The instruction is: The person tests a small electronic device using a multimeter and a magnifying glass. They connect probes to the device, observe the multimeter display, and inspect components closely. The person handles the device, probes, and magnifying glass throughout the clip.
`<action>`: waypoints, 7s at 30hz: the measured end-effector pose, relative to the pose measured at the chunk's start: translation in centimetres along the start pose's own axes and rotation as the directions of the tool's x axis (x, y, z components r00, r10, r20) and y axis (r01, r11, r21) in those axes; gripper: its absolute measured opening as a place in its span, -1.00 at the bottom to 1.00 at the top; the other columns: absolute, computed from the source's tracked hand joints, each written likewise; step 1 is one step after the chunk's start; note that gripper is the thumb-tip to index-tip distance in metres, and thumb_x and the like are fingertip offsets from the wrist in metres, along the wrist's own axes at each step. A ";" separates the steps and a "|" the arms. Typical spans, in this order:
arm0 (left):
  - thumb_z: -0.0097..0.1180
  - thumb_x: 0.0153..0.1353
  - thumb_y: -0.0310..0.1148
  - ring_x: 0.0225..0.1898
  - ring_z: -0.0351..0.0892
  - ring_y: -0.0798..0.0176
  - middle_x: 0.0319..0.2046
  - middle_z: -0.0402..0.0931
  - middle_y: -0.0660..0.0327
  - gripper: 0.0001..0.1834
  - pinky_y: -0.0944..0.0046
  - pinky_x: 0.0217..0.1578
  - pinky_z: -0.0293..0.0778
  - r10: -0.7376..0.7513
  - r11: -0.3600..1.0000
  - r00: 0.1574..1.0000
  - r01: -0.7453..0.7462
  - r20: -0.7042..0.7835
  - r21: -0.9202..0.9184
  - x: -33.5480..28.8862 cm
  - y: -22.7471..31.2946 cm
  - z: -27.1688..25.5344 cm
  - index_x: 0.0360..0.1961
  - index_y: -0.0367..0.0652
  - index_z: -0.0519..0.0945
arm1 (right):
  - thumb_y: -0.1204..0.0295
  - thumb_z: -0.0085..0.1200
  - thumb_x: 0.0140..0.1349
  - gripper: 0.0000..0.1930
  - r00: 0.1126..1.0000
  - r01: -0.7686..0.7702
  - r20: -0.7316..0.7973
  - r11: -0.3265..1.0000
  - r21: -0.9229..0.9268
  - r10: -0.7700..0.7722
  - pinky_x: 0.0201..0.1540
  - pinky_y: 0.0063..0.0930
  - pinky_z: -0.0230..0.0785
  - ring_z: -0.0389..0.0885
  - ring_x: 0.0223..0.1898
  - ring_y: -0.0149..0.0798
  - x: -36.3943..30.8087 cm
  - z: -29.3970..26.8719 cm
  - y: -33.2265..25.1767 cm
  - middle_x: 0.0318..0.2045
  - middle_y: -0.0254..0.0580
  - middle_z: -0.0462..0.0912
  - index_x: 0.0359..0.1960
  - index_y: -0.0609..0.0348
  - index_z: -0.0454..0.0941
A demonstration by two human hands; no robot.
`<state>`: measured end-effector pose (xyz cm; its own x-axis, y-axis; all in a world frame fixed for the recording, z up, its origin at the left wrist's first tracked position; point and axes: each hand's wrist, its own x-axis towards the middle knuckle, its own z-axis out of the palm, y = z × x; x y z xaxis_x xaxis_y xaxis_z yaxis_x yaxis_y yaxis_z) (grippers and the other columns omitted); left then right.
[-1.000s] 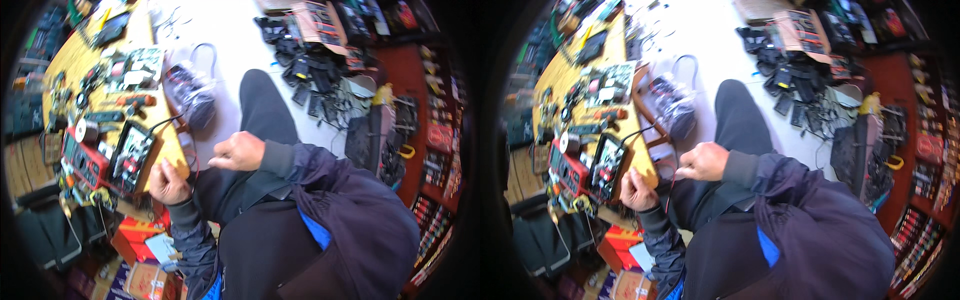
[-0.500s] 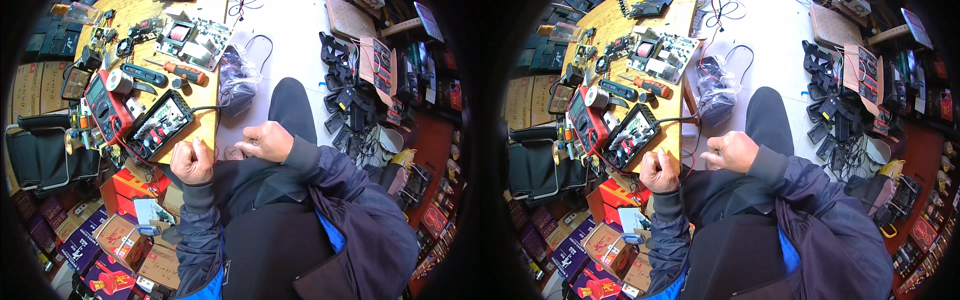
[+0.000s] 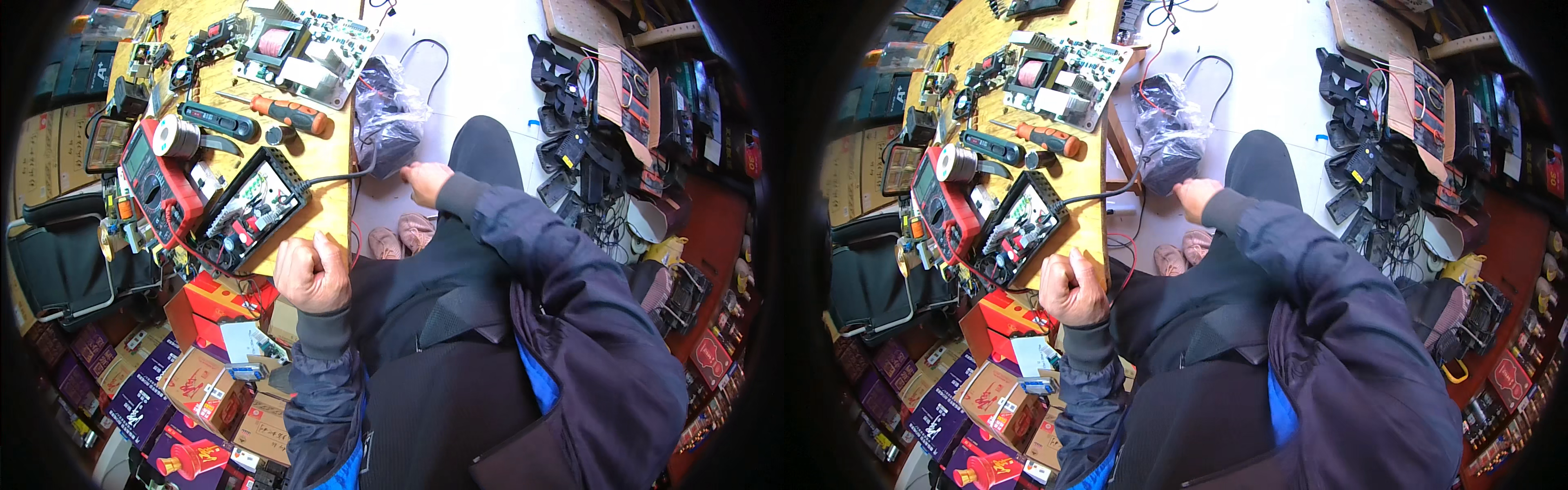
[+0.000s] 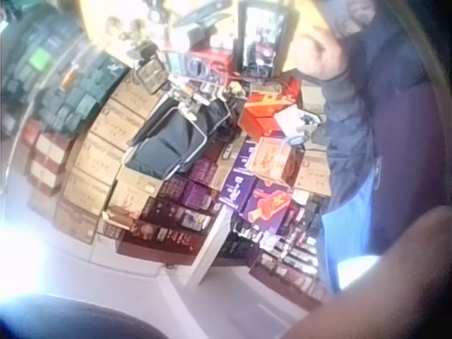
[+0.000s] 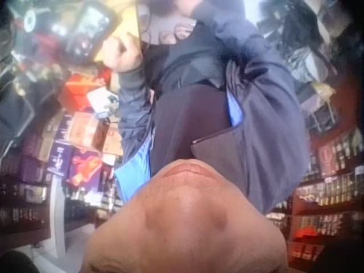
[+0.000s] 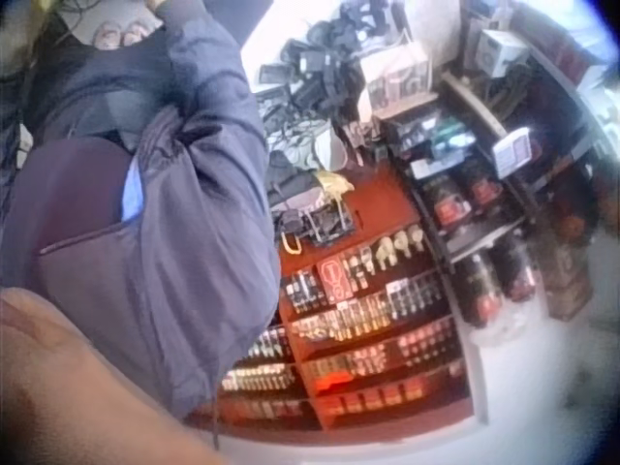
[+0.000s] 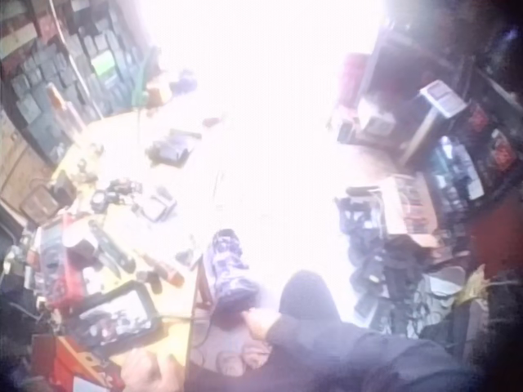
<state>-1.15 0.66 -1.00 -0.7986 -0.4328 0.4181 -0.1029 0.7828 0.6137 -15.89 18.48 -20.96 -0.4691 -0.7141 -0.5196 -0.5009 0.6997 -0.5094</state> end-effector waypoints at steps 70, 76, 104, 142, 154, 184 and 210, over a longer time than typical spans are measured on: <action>0.35 0.12 -0.48 -0.55 0.52 -0.03 -0.62 0.46 0.13 -0.71 0.04 -0.49 0.44 0.092 0.995 0.992 -0.096 -0.090 -0.033 0.2 -0.3 -0.1 -0.63 -0.14 0.47 | 0.47 0.37 0.33 -0.55 0.799 0.522 -0.587 0.633 0.571 -0.129 -0.60 -0.37 0.13 0.22 -0.66 -0.52 -10.9 -13.9 -12.9 -0.76 -0.26 0.36 -0.68 0.24 0.40; 0.31 0.10 -0.47 -0.48 0.59 -0.15 -0.56 0.54 0.06 -0.79 -0.04 -0.44 0.48 0.028 0.961 0.988 -0.068 -0.149 -0.266 -0.2 -0.8 -0.7 -0.56 -0.19 0.51 | 0.37 0.31 0.43 -0.52 0.760 0.630 -0.582 0.553 0.546 -0.290 -0.58 -0.38 0.13 0.23 -0.64 -0.50 -8.0 -11.7 -19.2 -0.74 -0.29 0.35 -0.66 0.23 0.42; 0.66 -0.10 0.24 0.25 0.66 -0.20 0.26 0.59 -0.28 0.41 0.01 0.27 0.56 -0.645 0.734 0.764 0.607 0.030 0.304 20.1 -13.6 -13.5 0.51 -0.56 0.18 | 0.26 0.25 0.51 -0.49 0.781 0.586 -0.560 0.637 0.501 -0.277 -0.56 -0.30 0.18 0.22 -0.65 -0.41 -7.6 -10.9 -20.7 -0.72 -0.14 0.33 -0.60 0.29 0.43; -0.04 0.53 0.34 -0.06 0.74 0.24 0.04 0.66 0.13 -0.18 0.21 -0.04 0.74 -0.154 -0.296 0.860 0.431 0.487 -0.853 3.4 3.7 -13.3 0.37 -0.22 0.46 | 0.05 0.27 0.43 -0.59 0.413 0.699 -0.379 0.555 -0.451 -0.828 -0.33 -0.16 0.45 0.62 -0.43 0.01 -14.1 -21.7 -26.1 -0.48 -0.17 0.54 -0.39 0.11 0.50; -0.06 0.58 0.27 -0.01 0.73 0.20 0.09 0.64 0.07 -0.20 0.20 0.00 0.73 -0.223 -0.137 0.836 0.482 0.501 -0.866 2.3 4.3 -11.2 0.42 -0.27 0.40 | 0.19 0.21 0.47 -0.68 0.406 0.712 -0.308 0.509 -0.483 -0.861 -0.34 -0.15 0.43 0.59 -0.43 -0.07 -15.3 -20.9 -24.4 -0.53 -0.22 0.50 -0.41 0.06 0.50; 0.04 0.28 0.60 -0.04 0.79 0.04 0.04 0.67 -0.08 0.12 0.02 -0.05 0.81 -0.310 -0.242 0.912 0.199 0.270 -0.950 1.4 5.2 -11.1 0.34 -0.34 0.45 | 0.15 0.55 0.22 -0.48 0.802 0.591 -0.460 0.618 0.518 -0.382 0.01 -0.32 0.50 0.65 -0.08 -0.31 -18.1 -17.2 -22.7 -0.19 -0.17 0.65 -0.04 0.23 0.53; 0.52 0.04 0.09 0.48 0.20 -0.34 0.44 0.25 -0.30 0.19 -0.40 0.55 0.13 -0.173 0.132 0.583 -0.785 -0.794 -0.605 -3.9 1.3 -44.2 0.52 -0.46 0.25 | 0.46 0.34 0.17 -0.86 0.732 0.678 -0.479 0.589 0.439 -0.485 -0.47 -0.52 0.36 0.57 -0.56 -0.42 -28.1 -30.4 -12.7 -0.52 -0.20 0.70 -0.37 0.29 0.67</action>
<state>28.05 -16.39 27.78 0.0233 -0.7427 0.6692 0.9722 0.1730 0.1581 -18.49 29.02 20.93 -0.4492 -0.8718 0.1955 -0.2939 -0.0625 -0.9538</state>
